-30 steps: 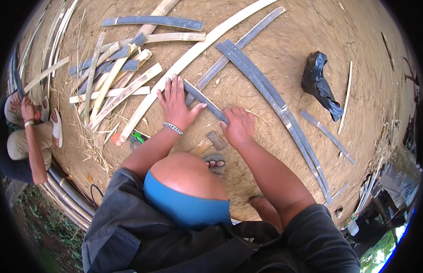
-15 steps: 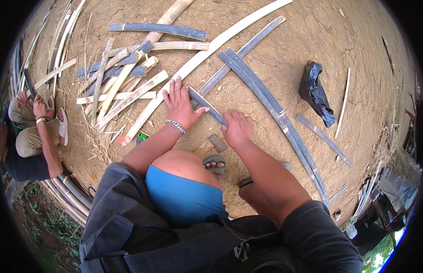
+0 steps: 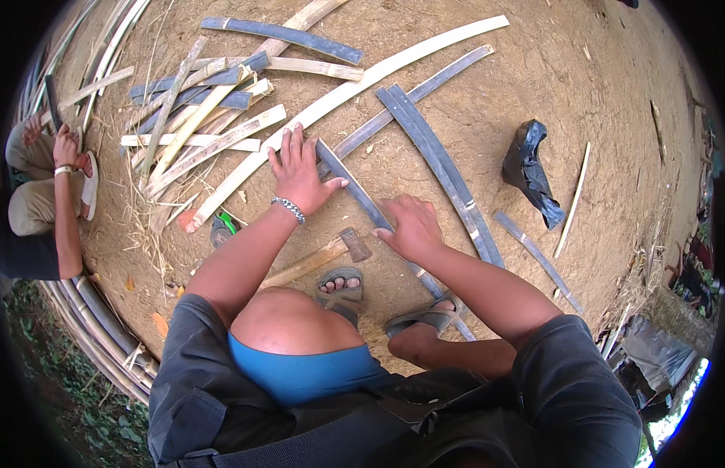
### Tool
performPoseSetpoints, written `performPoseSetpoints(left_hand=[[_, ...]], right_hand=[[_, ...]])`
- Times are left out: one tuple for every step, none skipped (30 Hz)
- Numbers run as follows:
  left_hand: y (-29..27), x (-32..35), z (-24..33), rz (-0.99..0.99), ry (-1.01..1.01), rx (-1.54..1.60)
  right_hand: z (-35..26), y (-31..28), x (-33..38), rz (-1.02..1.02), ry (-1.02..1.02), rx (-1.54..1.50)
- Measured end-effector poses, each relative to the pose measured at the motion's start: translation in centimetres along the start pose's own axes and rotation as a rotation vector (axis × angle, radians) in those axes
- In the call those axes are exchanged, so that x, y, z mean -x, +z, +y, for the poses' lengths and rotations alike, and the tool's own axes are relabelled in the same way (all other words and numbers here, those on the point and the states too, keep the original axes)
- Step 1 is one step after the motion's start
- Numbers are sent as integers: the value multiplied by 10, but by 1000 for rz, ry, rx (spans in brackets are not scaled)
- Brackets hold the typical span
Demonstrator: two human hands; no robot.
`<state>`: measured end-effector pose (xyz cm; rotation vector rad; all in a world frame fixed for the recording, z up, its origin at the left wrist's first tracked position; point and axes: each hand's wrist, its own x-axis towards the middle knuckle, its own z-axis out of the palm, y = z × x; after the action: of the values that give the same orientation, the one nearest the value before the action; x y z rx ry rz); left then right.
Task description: The person assembles a wooden frame structure on the ground using a hammer and nails. They measure the wooden planks with a tape measure, position the pieces, and hammer nails to secure the joints. The person repeatedly measures and adjusts the frame components to ensure proper alignment.
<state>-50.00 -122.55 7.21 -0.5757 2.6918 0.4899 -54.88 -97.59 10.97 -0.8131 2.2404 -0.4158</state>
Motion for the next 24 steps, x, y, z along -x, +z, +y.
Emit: performPoseSetpoints(left_hand=[[-1, 1, 1, -3, -10, -1], [-2, 2, 3, -6, -18, -2], [-4, 2, 4, -9, -25, -5], [-5, 3, 4, -7, -34, -20], [-6, 3, 4, -5, -42, -35], [-8, 3, 6, -2, -43, -47], [-8, 4, 7, 14, -47, -45], [-9, 6, 6, 29, -49, -43], [-8, 7, 8, 42, -47, -37], [-8, 9, 9, 63, -46, -13], [-9, 14, 9, 83, -43, 10], [-9, 18, 11, 103, -34, 38], [-4, 26, 8, 200, 21, 86], [5, 39, 3, 231, 82, 122], [14, 55, -3, 261, 145, 159], [23, 72, -9, 288, 211, 204], [30, 92, -14, 227, 246, 224], [35, 111, -20, 167, 281, 241], [42, 125, -24, 99, 309, 247], [47, 136, -28, 34, 331, 242], [50, 146, -33, -9, 342, 220], [50, 155, -37, -54, 356, 199], [54, 159, -38, -97, 367, 177], [54, 159, -38, -109, 375, 177]], right_hand=[[6, -2, 10, 26, -25, -5], [12, -4, 19, 53, -49, -11], [16, -9, 28, 47, -54, -15], [20, -14, 37, 38, -64, -23], [23, -19, 44, 30, -74, -32], [25, -26, 53, 29, -84, -39], [27, -32, 61, 25, -93, -51], [29, -38, 68, 22, -102, -63], [34, -43, 74, 14, -93, -73], [39, -48, 79, 6, -83, -84], [43, -53, 84, 0, -73, -96], [47, -60, 92, 18, -70, -122], [50, -67, 98, 34, -69, -151], [51, -74, 105, 52, -66, -180], [51, -83, 109, 76, -104, -208], [51, -94, 112, 99, -133, -230], [50, -108, 116, 124, -153, -245], [49, -120, 120, 197, -194, -242], [46, -133, 122, 270, -234, -233], [46, -147, 123, 341, -285, -227], [53, -160, 119, 453, -304, -184], [58, -174, 116, 564, -321, -139], [60, -189, 108, 679, -205, -140], [64, -203, 96, 794, -95, -144]])
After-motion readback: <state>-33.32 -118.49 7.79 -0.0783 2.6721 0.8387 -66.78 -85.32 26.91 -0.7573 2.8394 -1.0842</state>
